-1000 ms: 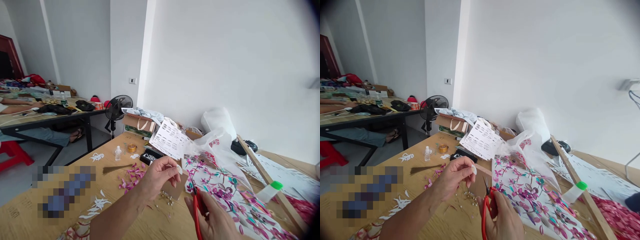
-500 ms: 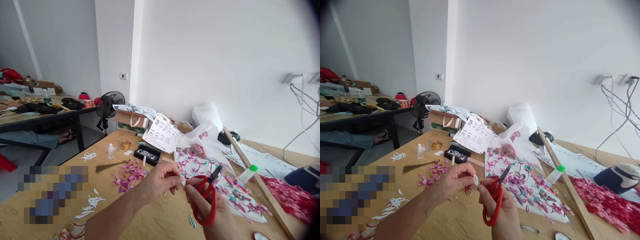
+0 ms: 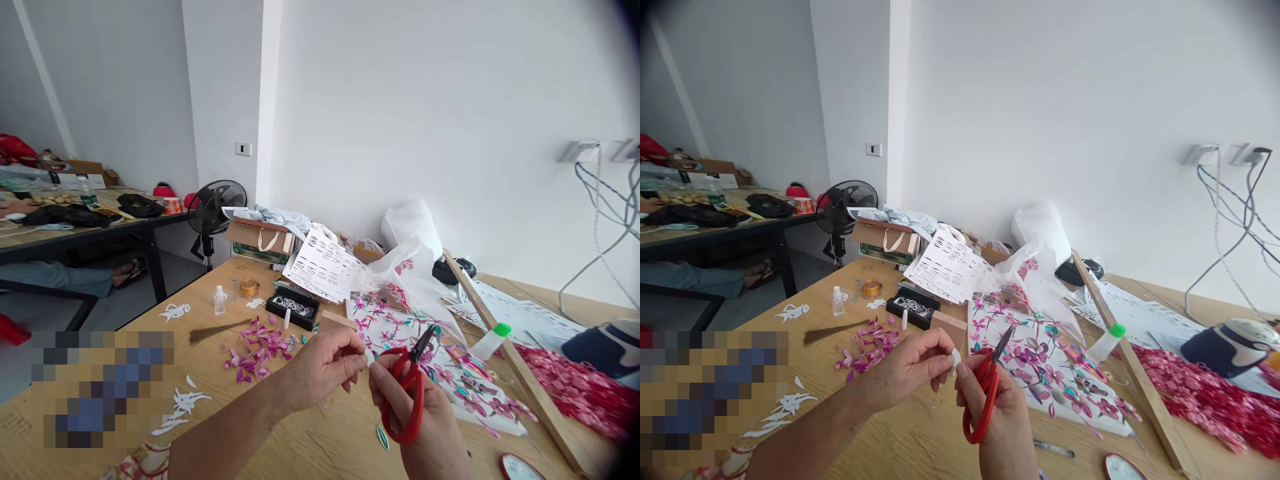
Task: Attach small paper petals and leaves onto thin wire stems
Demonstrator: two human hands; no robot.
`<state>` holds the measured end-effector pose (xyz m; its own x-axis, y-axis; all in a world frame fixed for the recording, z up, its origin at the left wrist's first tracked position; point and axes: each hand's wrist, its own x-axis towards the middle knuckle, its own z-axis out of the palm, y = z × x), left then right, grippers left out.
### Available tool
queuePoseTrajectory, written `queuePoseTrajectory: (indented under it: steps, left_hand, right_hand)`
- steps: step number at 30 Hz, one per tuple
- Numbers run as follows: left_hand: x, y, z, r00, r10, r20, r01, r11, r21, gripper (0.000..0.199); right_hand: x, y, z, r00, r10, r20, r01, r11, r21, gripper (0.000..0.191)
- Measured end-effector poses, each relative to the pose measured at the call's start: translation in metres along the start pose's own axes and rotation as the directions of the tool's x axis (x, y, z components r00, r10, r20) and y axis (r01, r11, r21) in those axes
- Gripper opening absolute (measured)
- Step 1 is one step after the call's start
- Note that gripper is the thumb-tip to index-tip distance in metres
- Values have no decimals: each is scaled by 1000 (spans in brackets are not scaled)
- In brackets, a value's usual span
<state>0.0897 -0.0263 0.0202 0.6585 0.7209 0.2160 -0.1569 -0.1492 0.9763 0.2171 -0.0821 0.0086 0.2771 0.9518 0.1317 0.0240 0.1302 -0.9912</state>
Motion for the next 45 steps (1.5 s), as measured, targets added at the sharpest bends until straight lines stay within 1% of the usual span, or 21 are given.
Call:
queuePoseTrajectory:
  steps: [3,10,16,19,22,23,25,27,29,31,33,34,36,38,40,43,45]
  left_hand:
    - [0,-2,0,1000,4,-13,-4,1000,-16,27]
    - [1,-4,2,999,6,-38,-11,990,-140,28]
    - [2,-3,4,998,-9,-55,0,987,-161,28]
    - [2,-2,3,998,-15,-69,4,988,-152,29]
    - [2,-2,-2,991,-4,-131,-16,988,-151,28]
    - [2,-2,-5,987,1,-159,-26,987,-158,28]
    - [3,-2,-9,979,19,-202,-57,982,-180,26]
    - [4,-2,-13,972,43,-232,-93,974,-205,23]
    - [5,-2,-15,963,59,-262,-120,967,-226,21]
    - [6,-1,-16,955,64,-290,-137,961,-242,19]
    - [7,-1,-17,951,70,-301,-150,956,-254,20]
    - [7,0,-16,951,71,-302,-153,954,-257,20]
    - [7,0,-15,953,68,-296,-151,952,-265,21]
    - [6,0,-14,956,62,-287,-143,952,-271,22]
    - [6,0,-13,957,65,-283,-142,956,-258,22]
    - [4,2,-11,952,70,-299,-142,964,-226,22]
    - [2,4,-10,953,59,-299,-131,965,-228,21]
  right_hand:
    - [-1,2,0,1000,11,4,-11,1000,10,30]
    - [-1,7,0,999,35,-18,-34,997,65,29]
    - [-1,7,1,1000,25,-4,-25,999,42,29]
    - [-2,5,1,999,34,1,-34,999,-14,30]
    - [-2,4,0,999,34,2,-33,983,-179,34]
    - [-1,4,0,1000,21,12,-17,965,-260,35]
    - [0,6,0,998,-37,54,57,901,-430,36]
    - [1,9,0,989,-129,74,148,797,-586,33]
    - [2,11,-1,971,-232,56,202,675,-710,32]
    - [2,11,-4,958,-286,29,196,574,-795,33]
    - [2,10,-7,968,-247,35,166,534,-829,32]
    - [2,10,-9,976,-215,34,147,539,-829,32]
    - [2,9,-9,983,-184,19,126,587,-800,31]
    - [1,10,-9,978,-207,3,144,672,-727,30]
    - [1,14,-8,973,-230,-16,173,775,-608,38]
    - [5,22,-9,987,-158,-6,140,890,-433,51]
    - [8,26,-10,996,-88,10,85,926,-367,50]
